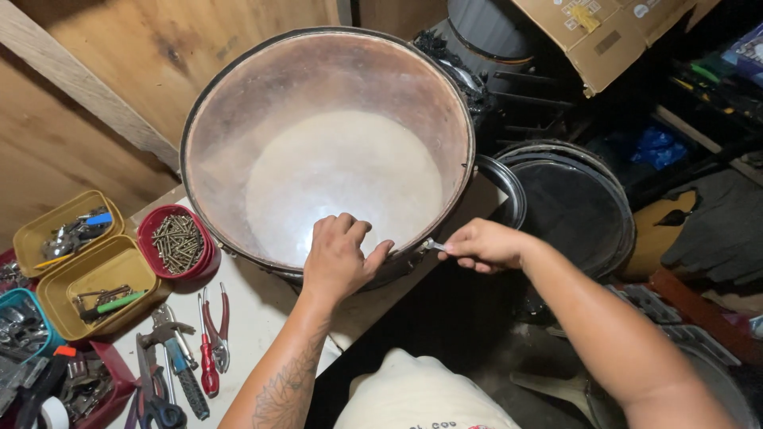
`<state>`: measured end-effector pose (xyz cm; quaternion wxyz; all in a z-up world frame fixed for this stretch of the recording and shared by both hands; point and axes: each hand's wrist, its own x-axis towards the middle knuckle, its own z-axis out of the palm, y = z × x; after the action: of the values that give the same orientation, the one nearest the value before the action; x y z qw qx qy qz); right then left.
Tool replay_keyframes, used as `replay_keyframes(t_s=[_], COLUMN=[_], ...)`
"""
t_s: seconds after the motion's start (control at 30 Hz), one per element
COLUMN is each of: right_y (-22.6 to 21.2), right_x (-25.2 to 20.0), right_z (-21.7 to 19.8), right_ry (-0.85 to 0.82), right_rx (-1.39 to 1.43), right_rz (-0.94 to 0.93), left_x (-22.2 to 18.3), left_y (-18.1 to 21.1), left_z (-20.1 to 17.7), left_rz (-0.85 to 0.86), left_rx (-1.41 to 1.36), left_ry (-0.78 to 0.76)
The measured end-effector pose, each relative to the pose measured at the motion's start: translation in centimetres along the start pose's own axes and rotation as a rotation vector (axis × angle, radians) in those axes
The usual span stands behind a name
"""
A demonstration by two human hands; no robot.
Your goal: Adjusting the tension rods on a drum shell using a small wrench
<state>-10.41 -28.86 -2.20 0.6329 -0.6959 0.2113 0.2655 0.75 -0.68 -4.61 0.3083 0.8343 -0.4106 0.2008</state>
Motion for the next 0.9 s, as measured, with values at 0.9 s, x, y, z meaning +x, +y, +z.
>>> replay_keyframes(t_s=[0.9], right_y=[2.2], right_x=[1.0], right_z=[15.8], right_ry=[0.381], right_rx=[1.057], right_rz=[-0.08], left_x=[-0.9], left_y=[-0.1], left_z=[0.5], left_rz=[0.289], left_rx=[0.022], left_ry=[-0.139])
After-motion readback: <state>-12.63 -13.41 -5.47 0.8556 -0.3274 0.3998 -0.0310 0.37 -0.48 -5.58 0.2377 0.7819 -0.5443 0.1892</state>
